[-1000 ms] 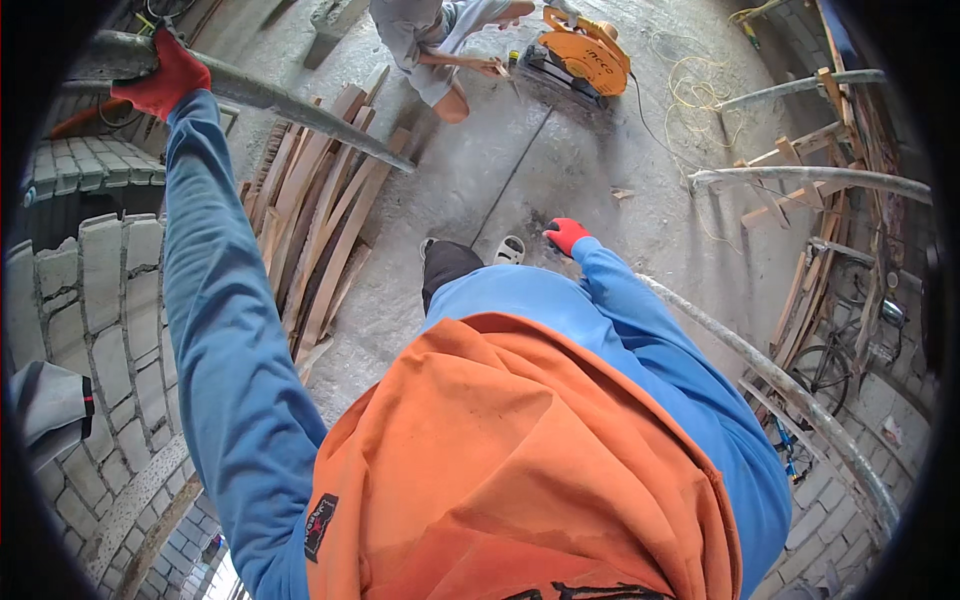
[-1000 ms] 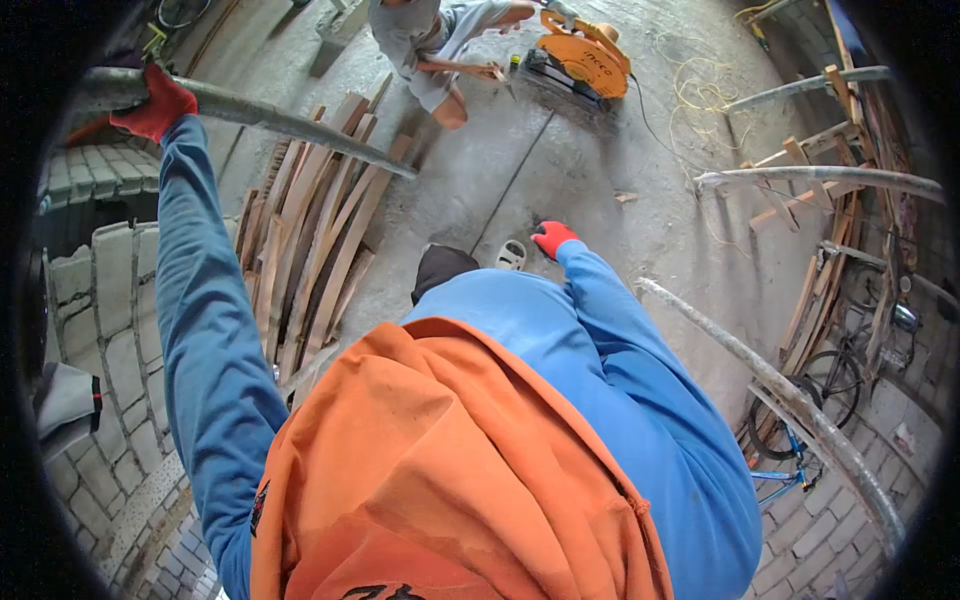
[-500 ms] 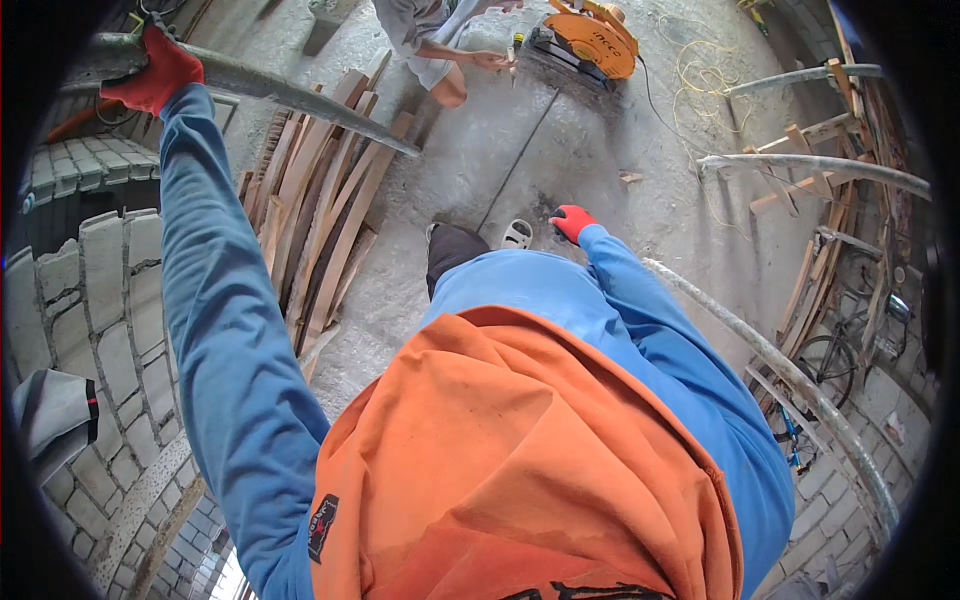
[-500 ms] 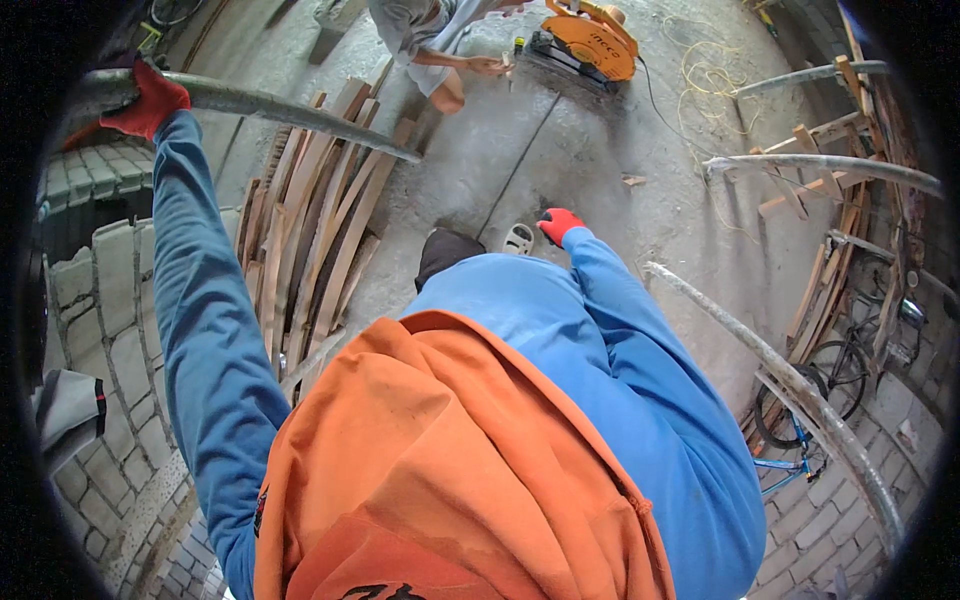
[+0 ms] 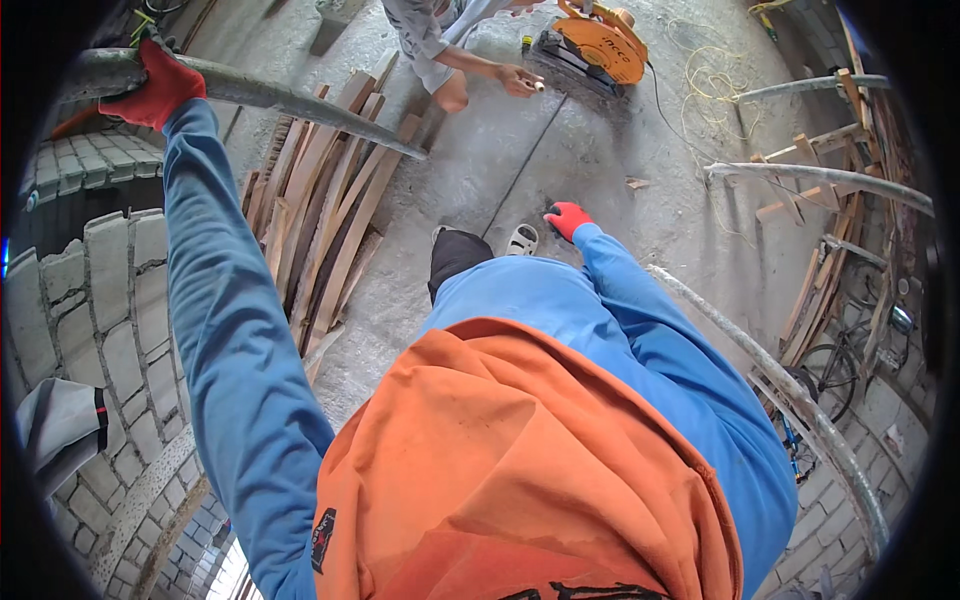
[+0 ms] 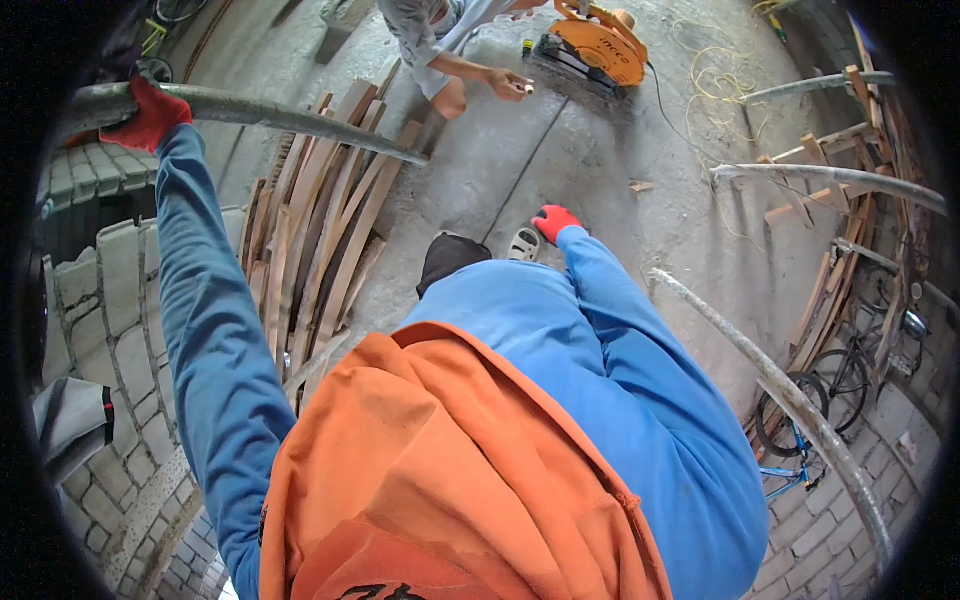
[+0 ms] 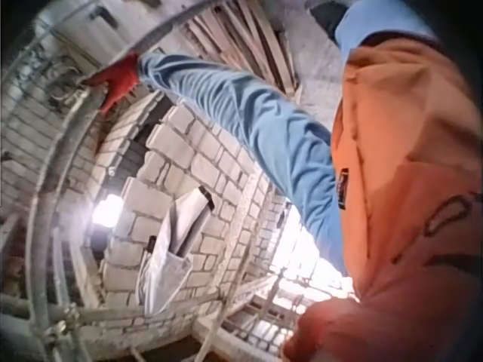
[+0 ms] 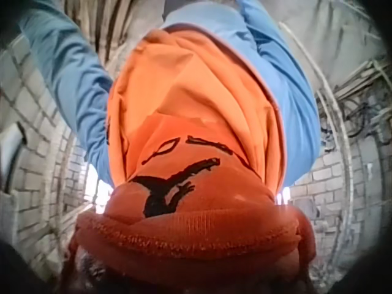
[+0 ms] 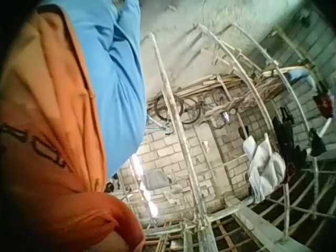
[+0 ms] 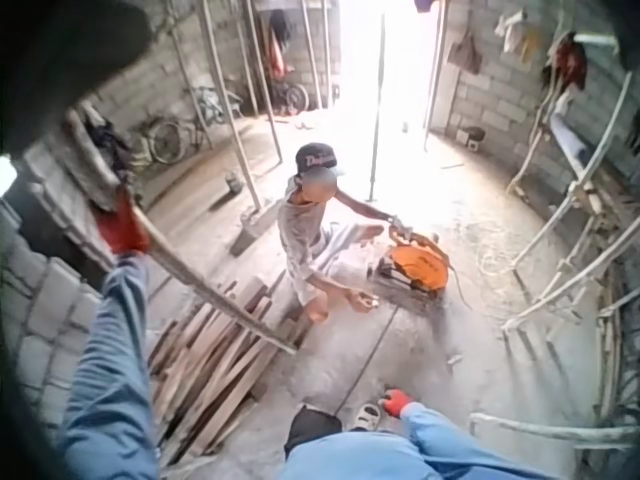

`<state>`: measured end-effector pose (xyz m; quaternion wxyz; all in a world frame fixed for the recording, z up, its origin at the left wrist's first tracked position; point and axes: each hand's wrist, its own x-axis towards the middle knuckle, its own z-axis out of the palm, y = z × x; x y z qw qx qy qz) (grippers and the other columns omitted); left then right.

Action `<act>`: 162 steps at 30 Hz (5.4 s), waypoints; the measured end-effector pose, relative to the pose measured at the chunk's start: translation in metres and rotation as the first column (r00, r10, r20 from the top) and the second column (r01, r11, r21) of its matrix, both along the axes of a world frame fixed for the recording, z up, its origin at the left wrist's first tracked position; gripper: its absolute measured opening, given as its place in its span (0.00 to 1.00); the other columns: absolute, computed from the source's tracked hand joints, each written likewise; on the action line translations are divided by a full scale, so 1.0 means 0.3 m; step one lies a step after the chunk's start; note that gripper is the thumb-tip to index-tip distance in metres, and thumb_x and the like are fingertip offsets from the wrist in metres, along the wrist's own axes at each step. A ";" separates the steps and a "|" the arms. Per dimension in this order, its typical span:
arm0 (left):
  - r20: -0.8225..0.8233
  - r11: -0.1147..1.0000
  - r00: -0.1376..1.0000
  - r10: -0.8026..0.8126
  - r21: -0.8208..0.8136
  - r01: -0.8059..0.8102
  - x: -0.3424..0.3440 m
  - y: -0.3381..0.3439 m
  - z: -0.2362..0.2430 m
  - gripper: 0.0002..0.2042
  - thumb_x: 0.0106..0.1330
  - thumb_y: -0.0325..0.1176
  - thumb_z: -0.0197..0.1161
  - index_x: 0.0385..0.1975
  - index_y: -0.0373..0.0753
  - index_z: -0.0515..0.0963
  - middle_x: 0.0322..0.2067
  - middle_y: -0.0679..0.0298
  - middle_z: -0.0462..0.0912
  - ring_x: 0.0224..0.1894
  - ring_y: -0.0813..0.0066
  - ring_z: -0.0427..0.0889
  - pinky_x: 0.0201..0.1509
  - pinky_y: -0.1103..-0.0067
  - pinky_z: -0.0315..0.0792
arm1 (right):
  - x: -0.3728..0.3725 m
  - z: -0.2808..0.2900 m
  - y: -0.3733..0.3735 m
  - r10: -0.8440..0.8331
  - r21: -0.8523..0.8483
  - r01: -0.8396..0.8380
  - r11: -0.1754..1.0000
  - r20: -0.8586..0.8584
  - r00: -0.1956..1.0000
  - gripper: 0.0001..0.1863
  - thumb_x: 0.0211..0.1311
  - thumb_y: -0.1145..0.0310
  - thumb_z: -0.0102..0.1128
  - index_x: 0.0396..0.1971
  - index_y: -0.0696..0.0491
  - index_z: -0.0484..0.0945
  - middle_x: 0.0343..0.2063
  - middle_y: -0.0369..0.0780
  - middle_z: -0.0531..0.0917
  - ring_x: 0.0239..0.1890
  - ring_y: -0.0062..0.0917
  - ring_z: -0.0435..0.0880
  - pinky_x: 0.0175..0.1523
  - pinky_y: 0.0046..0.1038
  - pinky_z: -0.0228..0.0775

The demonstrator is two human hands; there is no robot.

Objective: Use a chop saw to cut a metal rod or component in a construction environment.

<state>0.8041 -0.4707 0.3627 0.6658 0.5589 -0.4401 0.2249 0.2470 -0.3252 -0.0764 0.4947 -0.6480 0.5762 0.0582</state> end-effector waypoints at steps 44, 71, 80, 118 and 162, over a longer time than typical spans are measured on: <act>-0.007 0.997 1.000 -0.010 -0.071 0.010 -0.047 -0.027 -0.009 0.33 0.55 0.37 0.73 0.54 0.29 0.62 0.49 0.48 0.75 0.50 0.59 0.78 0.57 0.69 0.70 | -0.012 0.792 -0.075 -0.649 0.738 0.450 0.502 0.666 -0.367 0.21 0.68 0.58 0.52 0.51 0.59 0.75 0.33 0.42 0.84 0.34 0.30 0.85 0.43 0.37 0.80; 0.022 0.994 0.996 -0.085 -0.069 0.087 -0.066 0.001 0.012 0.32 0.56 0.37 0.71 0.54 0.29 0.60 0.50 0.46 0.74 0.51 0.55 0.77 0.56 0.66 0.71 | 0.245 1.254 0.102 -0.498 0.309 0.472 0.825 0.792 0.352 0.22 0.67 0.54 0.59 0.50 0.56 0.71 0.24 0.30 0.73 0.20 0.11 0.68 0.26 0.18 0.62; 0.010 0.991 0.995 -0.100 -0.090 0.101 -0.080 0.003 0.010 0.32 0.57 0.37 0.70 0.54 0.30 0.59 0.50 0.46 0.73 0.52 0.56 0.76 0.58 0.66 0.69 | 0.269 1.238 0.055 -0.425 0.303 0.334 0.893 0.813 0.398 0.17 0.65 0.60 0.61 0.45 0.56 0.76 0.26 0.30 0.74 0.27 0.11 0.70 0.32 0.17 0.63; 0.011 0.977 0.985 -0.170 -0.129 0.170 -0.081 -0.004 0.012 0.30 0.57 0.36 0.67 0.54 0.30 0.59 0.47 0.48 0.75 0.48 0.61 0.79 0.53 0.70 0.74 | 0.368 1.226 0.011 -0.433 0.392 0.183 0.901 0.833 0.344 0.25 0.68 0.53 0.47 0.45 0.63 0.75 0.19 0.38 0.76 0.17 0.20 0.74 0.24 0.23 0.65; 0.068 0.985 0.990 -0.123 -0.110 0.130 -0.060 -0.002 0.008 0.26 0.58 0.31 0.65 0.52 0.30 0.62 0.48 0.53 0.73 0.49 0.66 0.76 0.56 0.73 0.70 | 0.421 1.224 -0.008 -0.618 0.642 0.006 0.766 0.735 0.279 0.27 0.72 0.54 0.34 0.39 0.65 0.75 0.10 0.35 0.67 0.09 0.24 0.67 0.16 0.25 0.62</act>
